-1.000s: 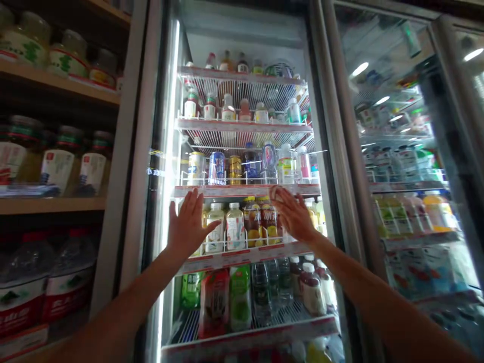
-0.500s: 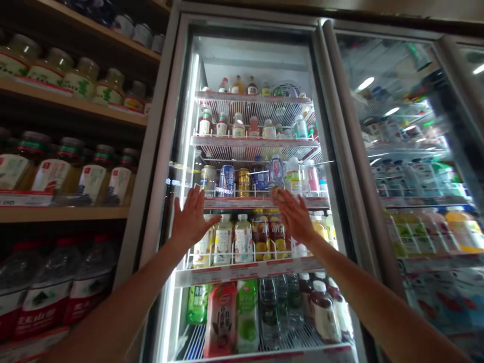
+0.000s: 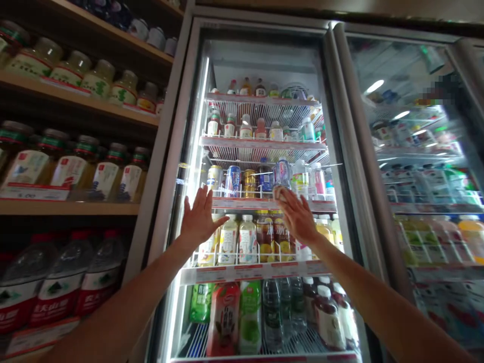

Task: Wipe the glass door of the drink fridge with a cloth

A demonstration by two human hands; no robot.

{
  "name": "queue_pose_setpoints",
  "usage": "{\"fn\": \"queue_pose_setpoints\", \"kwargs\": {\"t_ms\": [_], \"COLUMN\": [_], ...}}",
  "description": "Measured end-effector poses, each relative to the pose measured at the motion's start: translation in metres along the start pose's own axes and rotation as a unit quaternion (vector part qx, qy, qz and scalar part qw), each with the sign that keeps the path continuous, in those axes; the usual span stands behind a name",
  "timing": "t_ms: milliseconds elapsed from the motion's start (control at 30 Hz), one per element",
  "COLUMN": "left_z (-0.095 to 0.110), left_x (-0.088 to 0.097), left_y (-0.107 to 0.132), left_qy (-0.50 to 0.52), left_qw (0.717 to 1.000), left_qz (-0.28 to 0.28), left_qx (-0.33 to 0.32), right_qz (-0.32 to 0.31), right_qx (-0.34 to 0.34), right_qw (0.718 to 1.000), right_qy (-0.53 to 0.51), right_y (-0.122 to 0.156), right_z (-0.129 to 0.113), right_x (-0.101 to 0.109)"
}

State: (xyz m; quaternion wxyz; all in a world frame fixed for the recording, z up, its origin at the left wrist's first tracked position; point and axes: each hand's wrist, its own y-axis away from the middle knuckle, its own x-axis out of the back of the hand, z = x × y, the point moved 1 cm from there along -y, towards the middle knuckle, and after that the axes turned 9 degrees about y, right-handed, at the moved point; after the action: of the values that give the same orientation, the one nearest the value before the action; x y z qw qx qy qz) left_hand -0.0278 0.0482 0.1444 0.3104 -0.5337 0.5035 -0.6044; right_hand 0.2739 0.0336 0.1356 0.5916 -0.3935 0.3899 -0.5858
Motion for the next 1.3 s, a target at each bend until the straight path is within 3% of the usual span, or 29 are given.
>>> {"fn": "queue_pose_setpoints", "kwargs": {"t_ms": [100,167,267,400,467,567,667,733,800,867,933,967,1033,1100,1167,1233,1300], "left_z": [-0.002,0.004,0.032,0.095,0.123,0.147,0.135,0.102,0.056,0.013,-0.006,-0.001,0.033,0.087,0.131,0.14,0.11], "left_x": [-0.002,-0.005,-0.011,-0.021,-0.029,-0.041,-0.041,-0.03,-0.014,0.003,0.011,0.01,-0.001,-0.02,-0.039,-0.047,-0.041], "left_y": [0.001,0.002,0.002,-0.006,-0.009,-0.013,-0.016,-0.02,-0.027,-0.034,-0.039,-0.04,-0.034,-0.023,-0.009,0.002,0.005], "left_qy": [0.005,0.021,0.061,0.124,0.142,0.147,0.137,0.13,0.121,0.112,0.119,0.129,0.154,0.173,0.172,0.15,0.132], "left_qw": [1.0,0.999,0.99,0.97,0.962,0.957,0.952,0.948,0.953,0.968,0.974,0.972,0.966,0.964,0.956,0.948,0.955], "left_qz": [0.011,0.038,0.087,0.124,0.116,0.103,0.11,0.118,0.133,0.164,0.184,0.194,0.207,0.194,0.158,0.129,0.108], "left_qx": [-0.006,-0.027,-0.096,-0.169,-0.201,-0.229,-0.252,-0.265,-0.242,-0.155,-0.057,-0.016,0.02,-0.046,-0.178,-0.248,-0.242], "right_qz": [0.056,0.077,0.046,-0.006,0.001,0.037,0.07,0.068,0.057,0.05,0.043,0.041,0.041,0.05,0.065,0.07,0.064], "right_qx": [-0.212,-0.295,-0.253,-0.185,-0.174,-0.136,-0.139,-0.165,-0.169,-0.16,-0.159,-0.16,-0.159,-0.155,-0.152,-0.148,-0.145], "right_qw": [0.976,0.953,0.966,0.967,0.958,0.963,0.982,0.984,0.983,0.984,0.984,0.984,0.984,0.985,0.984,0.985,0.986], "right_qy": [0.01,0.005,-0.037,-0.173,-0.227,-0.231,-0.105,-0.017,0.032,0.054,0.065,0.068,0.068,0.065,0.061,0.058,0.055], "right_y": [0.004,-0.002,-0.015,-0.015,-0.005,0.011,0.023,0.03,0.037,0.043,0.046,0.047,0.048,0.047,0.047,0.047,0.048], "right_z": [0.04,0.044,0.006,-0.059,-0.07,-0.055,-0.021,0.0,0.014,0.018,0.016,0.015,0.012,0.012,0.014,0.017,0.018], "right_x": [0.002,-0.001,-0.007,-0.008,-0.005,-0.001,-0.005,-0.009,-0.013,-0.014,-0.014,-0.014,-0.013,-0.013,-0.013,-0.012,-0.012]}}
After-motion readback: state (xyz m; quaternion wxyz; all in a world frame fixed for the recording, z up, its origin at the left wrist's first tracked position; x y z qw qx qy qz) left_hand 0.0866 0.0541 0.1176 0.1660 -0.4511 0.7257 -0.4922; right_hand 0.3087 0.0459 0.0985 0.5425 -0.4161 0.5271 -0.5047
